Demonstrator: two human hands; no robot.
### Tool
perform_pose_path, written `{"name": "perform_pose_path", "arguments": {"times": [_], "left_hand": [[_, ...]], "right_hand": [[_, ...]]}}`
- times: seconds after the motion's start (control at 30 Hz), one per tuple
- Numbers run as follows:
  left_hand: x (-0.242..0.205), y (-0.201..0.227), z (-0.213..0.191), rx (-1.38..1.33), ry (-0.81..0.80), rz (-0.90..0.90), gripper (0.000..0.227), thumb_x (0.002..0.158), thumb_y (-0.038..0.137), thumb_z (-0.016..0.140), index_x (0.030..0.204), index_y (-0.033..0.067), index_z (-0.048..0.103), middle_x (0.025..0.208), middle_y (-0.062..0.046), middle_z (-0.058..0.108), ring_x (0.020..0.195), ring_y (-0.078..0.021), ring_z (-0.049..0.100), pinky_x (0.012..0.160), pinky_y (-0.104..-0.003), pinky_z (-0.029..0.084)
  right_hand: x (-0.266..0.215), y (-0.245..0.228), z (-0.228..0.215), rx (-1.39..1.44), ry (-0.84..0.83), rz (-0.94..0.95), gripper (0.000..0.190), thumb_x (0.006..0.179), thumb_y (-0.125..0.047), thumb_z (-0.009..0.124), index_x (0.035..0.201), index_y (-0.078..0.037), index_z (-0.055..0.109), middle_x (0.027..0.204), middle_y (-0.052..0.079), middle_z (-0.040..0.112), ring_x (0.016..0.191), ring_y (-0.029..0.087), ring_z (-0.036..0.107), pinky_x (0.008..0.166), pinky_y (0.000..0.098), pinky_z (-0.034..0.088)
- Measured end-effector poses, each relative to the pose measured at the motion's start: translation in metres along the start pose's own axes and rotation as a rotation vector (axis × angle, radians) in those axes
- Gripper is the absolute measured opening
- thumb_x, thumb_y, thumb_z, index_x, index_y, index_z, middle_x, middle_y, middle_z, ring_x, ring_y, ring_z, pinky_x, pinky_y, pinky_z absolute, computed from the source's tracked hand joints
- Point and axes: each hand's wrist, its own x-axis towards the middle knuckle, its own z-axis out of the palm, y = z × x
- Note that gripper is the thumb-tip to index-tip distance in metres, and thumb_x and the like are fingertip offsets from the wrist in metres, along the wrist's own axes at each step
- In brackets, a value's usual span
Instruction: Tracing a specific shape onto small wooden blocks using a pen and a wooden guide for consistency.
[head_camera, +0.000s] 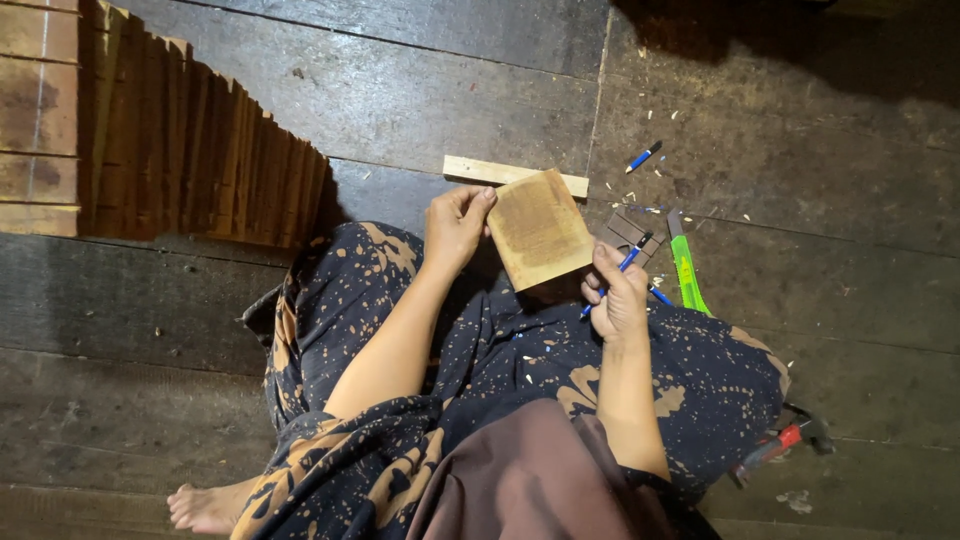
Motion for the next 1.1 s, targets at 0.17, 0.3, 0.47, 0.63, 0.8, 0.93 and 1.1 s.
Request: {"name": "perform_pose_path", "arguments": {"times": [0.17,0.3,0.47,0.63,0.8,0.93,1.1], "left_hand": [[0.003,-0.011,0.002,0.004,-0.011,-0.033,0.019,0.093,0.032,0.072,0.095,0.0158,0.081,0.048,-0.005,0.064,0.051,-0.0158,0.069,0.054,-0.029,0.053],[-0.008,0.008,0.002,-0.154,-0.112,0.068,0.037,0.078,0.009,0.084,0.114,0.0042,0.074,0.075,-0.003,0.065,0.064,-0.0099,0.059,0.062,-0.025,0.055],[-0.011,-0.001,0.008,0.102,-0.055,0.639,0.014,0.08,0.008,0.083,0.09,0.0119,0.072,0.074,-0.008,0.064,0.07,-0.0285,0.066,0.065,-0.038,0.054],[-0.018,-0.027,0.013,0.315,-0.031,0.956,0.015,0.091,0.007,0.07,0.079,0.0147,0.064,0.072,-0.003,0.055,0.07,-0.0273,0.063,0.063,-0.035,0.053],[-0.036,0.005,-0.011,0.653,-0.262,0.659,0.021,0.082,0.011,0.078,0.08,0.0192,0.059,0.08,0.001,0.057,0.079,-0.026,0.068,0.066,-0.039,0.056],[-0.042,0.01,-0.011,0.746,-0.57,0.356,0.035,0.067,0.005,0.088,0.088,0.0149,0.061,0.106,-0.004,0.061,0.101,-0.0365,0.068,0.086,-0.051,0.059],[-0.036,-0.014,0.004,0.947,-0.509,0.344,0.069,0.065,0.013,0.093,0.124,0.0205,0.059,0.116,-0.003,0.054,0.103,-0.0338,0.07,0.09,-0.052,0.06]], "right_hand": [[0.005,0.006,-0.009,0.001,-0.006,-0.003,0.03,0.091,-0.014,0.078,0.112,0.005,0.071,0.061,0.001,0.051,0.047,0.005,0.041,0.034,0.014,0.03],[0.005,0.004,-0.011,-0.149,-0.006,-0.063,0.034,0.086,-0.006,0.081,0.117,0.002,0.07,0.07,0.003,0.063,0.045,0.002,0.047,0.034,0.0128,0.031],[0.005,0.008,-0.006,-0.251,0.071,-0.142,0.029,0.09,-0.012,0.077,0.117,-0.003,0.07,0.077,0.006,0.067,0.051,0.004,0.056,0.035,0.0113,0.032],[0.0,0.01,0.015,-0.252,0.205,-0.108,0.025,0.099,-0.032,0.07,0.109,-0.01,0.074,0.068,0.0,0.06,0.044,0.001,0.042,0.031,0.0125,0.023],[0.004,0.034,-0.006,-0.212,0.07,0.108,0.034,0.093,-0.023,0.076,0.115,0.001,0.067,0.087,0.025,0.074,0.059,0.029,0.075,0.028,0.0129,0.035],[0.004,0.051,-0.007,-0.22,0.09,0.145,0.036,0.089,-0.01,0.079,0.118,0.006,0.066,0.082,0.021,0.074,0.057,0.025,0.075,0.027,0.0138,0.035],[-0.017,0.034,0.027,-0.415,0.098,0.042,0.051,0.092,-0.009,0.072,0.135,0.007,0.051,0.086,0.019,0.072,0.058,0.026,0.074,0.038,0.0248,0.053]]}}
